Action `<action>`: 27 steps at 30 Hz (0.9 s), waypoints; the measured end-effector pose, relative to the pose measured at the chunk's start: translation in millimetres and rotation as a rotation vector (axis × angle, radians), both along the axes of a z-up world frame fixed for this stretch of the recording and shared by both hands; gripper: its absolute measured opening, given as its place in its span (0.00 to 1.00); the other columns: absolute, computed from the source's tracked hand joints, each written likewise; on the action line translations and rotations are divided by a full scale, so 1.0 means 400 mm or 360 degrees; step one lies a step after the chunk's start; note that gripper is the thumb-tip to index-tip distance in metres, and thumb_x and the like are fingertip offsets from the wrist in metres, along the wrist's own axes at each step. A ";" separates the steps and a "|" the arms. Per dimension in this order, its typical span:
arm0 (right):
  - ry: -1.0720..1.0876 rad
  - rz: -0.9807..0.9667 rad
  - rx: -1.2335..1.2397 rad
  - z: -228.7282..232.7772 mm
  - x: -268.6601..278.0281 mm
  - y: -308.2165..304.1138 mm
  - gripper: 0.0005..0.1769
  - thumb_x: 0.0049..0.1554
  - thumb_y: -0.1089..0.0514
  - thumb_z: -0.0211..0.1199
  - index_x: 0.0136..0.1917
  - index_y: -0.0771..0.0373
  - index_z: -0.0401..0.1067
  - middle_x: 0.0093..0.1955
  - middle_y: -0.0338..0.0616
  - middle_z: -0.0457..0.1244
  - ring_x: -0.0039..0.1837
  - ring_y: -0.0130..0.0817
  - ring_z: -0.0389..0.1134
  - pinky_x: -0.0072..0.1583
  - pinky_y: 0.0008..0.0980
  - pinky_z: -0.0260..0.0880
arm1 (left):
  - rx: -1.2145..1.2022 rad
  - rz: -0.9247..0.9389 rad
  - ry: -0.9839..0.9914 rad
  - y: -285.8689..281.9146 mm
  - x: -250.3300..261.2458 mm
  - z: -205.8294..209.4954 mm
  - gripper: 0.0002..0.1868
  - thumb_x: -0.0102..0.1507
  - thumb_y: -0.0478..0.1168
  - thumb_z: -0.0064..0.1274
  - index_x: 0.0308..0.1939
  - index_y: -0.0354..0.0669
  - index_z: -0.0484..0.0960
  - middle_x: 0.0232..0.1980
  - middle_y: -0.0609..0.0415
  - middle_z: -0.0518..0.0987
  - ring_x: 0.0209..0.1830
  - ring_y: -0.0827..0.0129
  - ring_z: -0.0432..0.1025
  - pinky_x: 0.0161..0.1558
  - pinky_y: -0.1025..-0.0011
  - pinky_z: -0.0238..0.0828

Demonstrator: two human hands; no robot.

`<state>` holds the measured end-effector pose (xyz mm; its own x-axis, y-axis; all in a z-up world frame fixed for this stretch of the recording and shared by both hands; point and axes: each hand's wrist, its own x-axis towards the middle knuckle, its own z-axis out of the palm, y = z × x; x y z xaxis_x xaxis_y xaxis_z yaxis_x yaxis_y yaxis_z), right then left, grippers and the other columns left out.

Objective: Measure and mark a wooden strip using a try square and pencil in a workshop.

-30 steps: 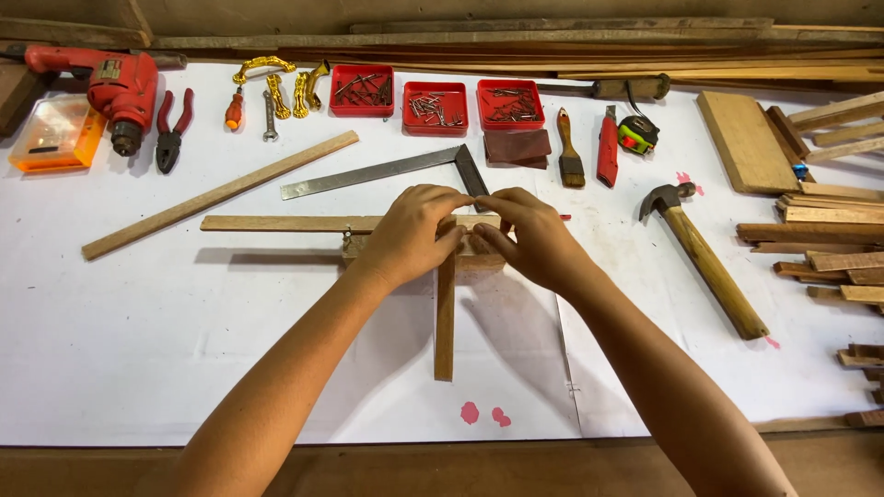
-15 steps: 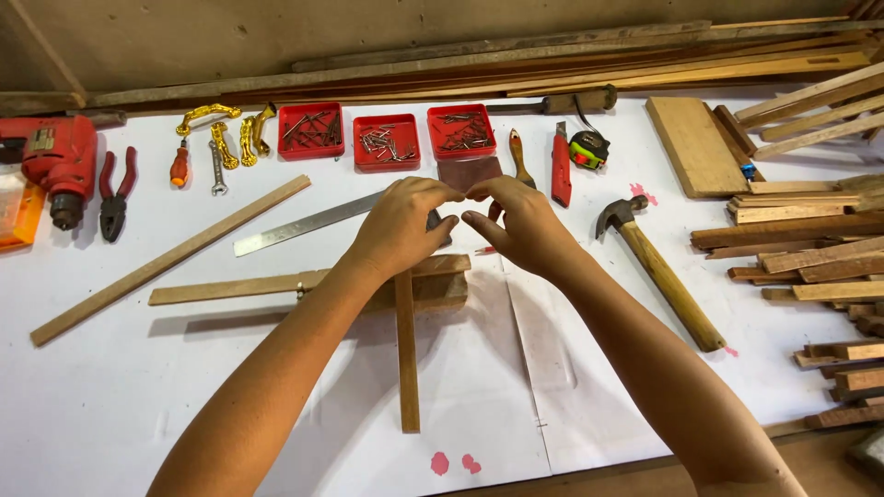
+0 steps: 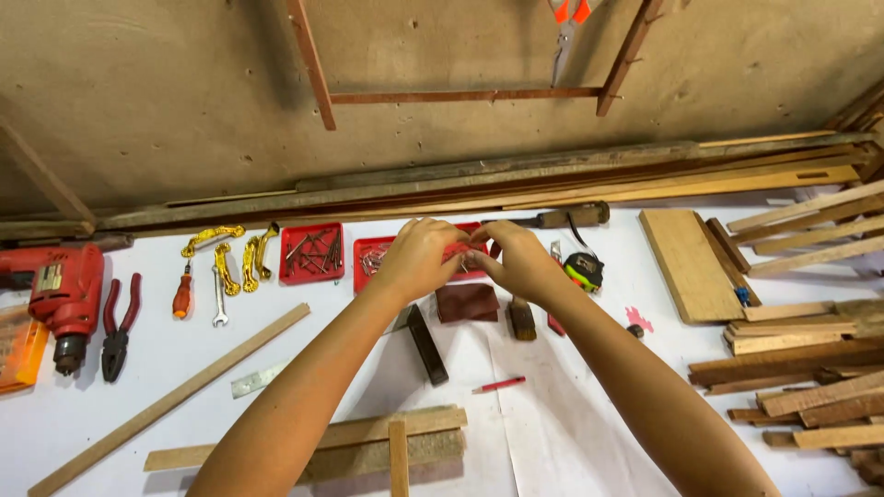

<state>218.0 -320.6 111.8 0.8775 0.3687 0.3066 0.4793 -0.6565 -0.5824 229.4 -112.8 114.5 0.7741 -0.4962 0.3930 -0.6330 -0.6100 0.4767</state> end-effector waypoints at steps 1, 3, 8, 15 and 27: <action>-0.0008 0.0003 0.0002 -0.009 0.034 -0.002 0.16 0.55 0.52 0.70 0.52 0.64 0.77 0.51 0.50 0.70 0.49 0.44 0.72 0.51 0.39 0.72 | 0.0002 0.0003 -0.0008 -0.001 0.036 -0.014 0.14 0.59 0.45 0.61 0.45 0.43 0.87 0.46 0.49 0.84 0.51 0.50 0.74 0.57 0.54 0.67; 0.0072 -0.0006 -0.0034 -0.038 0.093 -0.009 0.17 0.54 0.52 0.71 0.53 0.64 0.77 0.50 0.51 0.70 0.48 0.45 0.72 0.52 0.39 0.72 | -0.0007 -0.0063 -0.0058 -0.007 0.101 -0.054 0.13 0.58 0.45 0.62 0.43 0.43 0.87 0.46 0.47 0.83 0.52 0.51 0.74 0.57 0.53 0.66; 0.0111 0.0023 -0.0063 -0.116 0.207 -0.024 0.17 0.53 0.54 0.71 0.53 0.64 0.78 0.51 0.52 0.70 0.50 0.47 0.71 0.54 0.41 0.71 | 0.0069 -0.0053 -0.0044 -0.015 0.219 -0.128 0.14 0.56 0.42 0.61 0.44 0.42 0.87 0.45 0.47 0.83 0.53 0.52 0.74 0.60 0.53 0.65; 0.0206 0.0021 -0.0151 -0.200 0.296 -0.025 0.15 0.54 0.55 0.68 0.53 0.64 0.78 0.51 0.54 0.69 0.53 0.51 0.71 0.56 0.43 0.72 | 0.0266 -0.0002 0.0139 -0.030 0.322 -0.251 0.11 0.56 0.40 0.60 0.42 0.44 0.87 0.44 0.50 0.83 0.52 0.53 0.73 0.58 0.55 0.67; -0.0070 0.0009 -0.0573 -0.321 0.324 -0.025 0.16 0.51 0.58 0.67 0.54 0.60 0.79 0.47 0.48 0.67 0.52 0.48 0.70 0.52 0.43 0.73 | 0.0698 0.0029 -0.0082 -0.051 0.354 -0.400 0.08 0.59 0.37 0.54 0.37 0.42 0.88 0.42 0.49 0.82 0.52 0.55 0.75 0.52 0.57 0.70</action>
<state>347.7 -330.7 -16.6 0.8641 0.4648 0.1933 0.5030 -0.8130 -0.2933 371.1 -133.3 -45.5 0.7693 -0.6112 0.1862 -0.6364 -0.7589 0.1384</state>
